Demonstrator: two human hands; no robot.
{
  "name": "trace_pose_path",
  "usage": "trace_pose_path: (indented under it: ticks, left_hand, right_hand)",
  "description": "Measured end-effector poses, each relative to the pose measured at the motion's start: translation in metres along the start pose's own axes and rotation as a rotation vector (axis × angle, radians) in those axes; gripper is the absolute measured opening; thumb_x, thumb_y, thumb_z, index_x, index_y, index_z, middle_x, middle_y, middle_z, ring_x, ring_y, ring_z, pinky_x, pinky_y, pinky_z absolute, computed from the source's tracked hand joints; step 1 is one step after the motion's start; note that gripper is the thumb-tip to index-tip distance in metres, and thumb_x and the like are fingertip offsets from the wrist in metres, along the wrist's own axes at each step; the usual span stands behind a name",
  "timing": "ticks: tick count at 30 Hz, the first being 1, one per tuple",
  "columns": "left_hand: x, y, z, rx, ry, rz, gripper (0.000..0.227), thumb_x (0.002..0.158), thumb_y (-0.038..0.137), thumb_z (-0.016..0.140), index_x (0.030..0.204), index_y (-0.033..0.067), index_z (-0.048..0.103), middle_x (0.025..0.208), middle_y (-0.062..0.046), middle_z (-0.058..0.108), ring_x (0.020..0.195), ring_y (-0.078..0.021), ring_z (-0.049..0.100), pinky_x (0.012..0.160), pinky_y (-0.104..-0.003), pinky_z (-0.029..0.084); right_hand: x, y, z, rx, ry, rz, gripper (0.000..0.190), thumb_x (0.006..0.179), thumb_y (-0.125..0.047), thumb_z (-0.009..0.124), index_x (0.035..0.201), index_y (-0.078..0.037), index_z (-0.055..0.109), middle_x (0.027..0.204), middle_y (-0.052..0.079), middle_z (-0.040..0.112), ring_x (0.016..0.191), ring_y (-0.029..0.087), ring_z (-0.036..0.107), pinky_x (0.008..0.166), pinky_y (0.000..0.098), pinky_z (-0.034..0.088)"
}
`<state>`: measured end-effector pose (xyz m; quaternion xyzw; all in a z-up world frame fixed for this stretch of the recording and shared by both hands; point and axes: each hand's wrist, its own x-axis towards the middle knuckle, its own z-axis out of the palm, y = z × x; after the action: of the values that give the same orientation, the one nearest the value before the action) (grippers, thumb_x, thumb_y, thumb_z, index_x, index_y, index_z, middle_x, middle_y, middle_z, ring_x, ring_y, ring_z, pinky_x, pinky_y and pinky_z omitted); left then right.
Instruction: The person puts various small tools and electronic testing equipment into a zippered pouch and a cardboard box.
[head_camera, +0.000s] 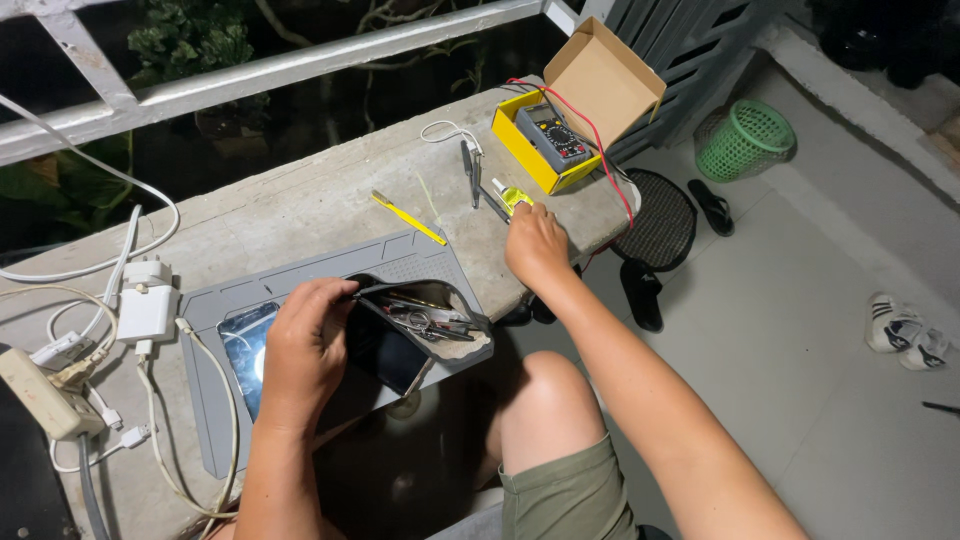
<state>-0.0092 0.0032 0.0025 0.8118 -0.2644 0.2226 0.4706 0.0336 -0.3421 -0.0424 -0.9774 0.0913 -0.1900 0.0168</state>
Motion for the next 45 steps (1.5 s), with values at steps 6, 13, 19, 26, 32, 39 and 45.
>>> trace_pose_path:
  ticks: [6, 13, 19, 26, 32, 39, 45]
  left_hand:
    - [0.0, -0.003, -0.001, -0.006, -0.005, 0.026, 0.027, 0.094, -0.002, 0.065, 0.114, 0.0135, 0.073, 0.106, -0.007, 0.071, 0.1, -0.0314, 0.071, 0.09, -0.043, 0.055]
    - [0.003, 0.003, 0.001, -0.085, 0.054, 0.004, 0.027, 0.091, -0.002, 0.066, 0.112, 0.0139, 0.074, 0.104, -0.008, 0.072, 0.099, -0.0336, 0.072, 0.09, -0.044, 0.055]
    - [-0.001, 0.004, 0.0, -0.129, 0.042, -0.041, 0.022, 0.092, 0.0, 0.067, 0.108, 0.0137, 0.074, 0.1, -0.005, 0.073, 0.096, -0.0297, 0.073, 0.089, -0.04, 0.057]
    - [0.001, 0.002, -0.002, -0.118, 0.02, -0.029, 0.019, 0.092, 0.001, 0.068, 0.105, 0.0133, 0.074, 0.098, -0.005, 0.073, 0.095, -0.0297, 0.074, 0.086, -0.041, 0.057]
    - [0.003, 0.005, -0.003, -0.117, 0.051, -0.045, 0.018, 0.092, 0.001, 0.068, 0.105, 0.0116, 0.074, 0.099, -0.006, 0.073, 0.096, -0.0296, 0.074, 0.086, -0.041, 0.058]
    - [0.0, 0.002, -0.004, -0.15, -0.007, -0.035, 0.019, 0.095, 0.0, 0.062, 0.11, 0.007, 0.071, 0.104, -0.006, 0.07, 0.097, -0.019, 0.069, 0.087, -0.029, 0.053]
    - [0.004, 0.005, -0.006, -0.148, -0.009, -0.033, 0.017, 0.095, 0.002, 0.062, 0.109, 0.0062, 0.071, 0.105, -0.007, 0.071, 0.098, -0.0202, 0.069, 0.089, -0.03, 0.053]
  right_hand:
    - [-0.021, -0.026, -0.072, 0.12, -0.08, -0.098, 0.019, 0.096, -0.016, 0.05, 0.104, 0.0, 0.056, 0.092, 0.021, 0.059, 0.089, 0.049, 0.066, 0.075, 0.0565, 0.055]
    - [-0.085, -0.082, -0.173, 0.154, -0.305, -0.46, 0.014, 0.097, -0.025, 0.049, 0.095, -0.012, 0.055, 0.084, 0.013, 0.058, 0.083, 0.042, 0.066, 0.068, 0.0532, 0.055]
    - [-0.091, -0.116, -0.108, -0.198, 0.071, -0.597, 0.01, 0.085, -0.017, 0.054, 0.075, -0.018, 0.05, 0.07, -0.001, 0.051, 0.068, 0.024, 0.062, 0.056, 0.0317, 0.048]
    - [-0.068, -0.144, -0.118, 0.169, -0.089, -0.639, 0.013, 0.085, -0.018, 0.067, 0.089, -0.007, 0.063, 0.08, 0.009, 0.057, 0.082, 0.032, 0.063, 0.068, 0.0402, 0.052]
    - [-0.01, -0.124, -0.144, 0.587, -0.31, -0.358, 0.017, 0.096, -0.017, 0.062, 0.107, -0.01, 0.074, 0.095, 0.017, 0.074, 0.099, 0.041, 0.07, 0.087, 0.0485, 0.055]
    - [0.044, -0.119, -0.02, 0.076, -0.358, -0.327, 0.037, 0.079, 0.021, 0.048, 0.106, 0.002, 0.063, 0.093, 0.022, 0.069, 0.092, 0.041, 0.066, 0.072, 0.0497, 0.058]
    - [0.046, -0.125, -0.01, 0.052, -0.233, -0.417, 0.019, 0.085, 0.015, 0.059, 0.096, 0.001, 0.064, 0.087, 0.021, 0.066, 0.078, 0.041, 0.066, 0.062, 0.0513, 0.056]
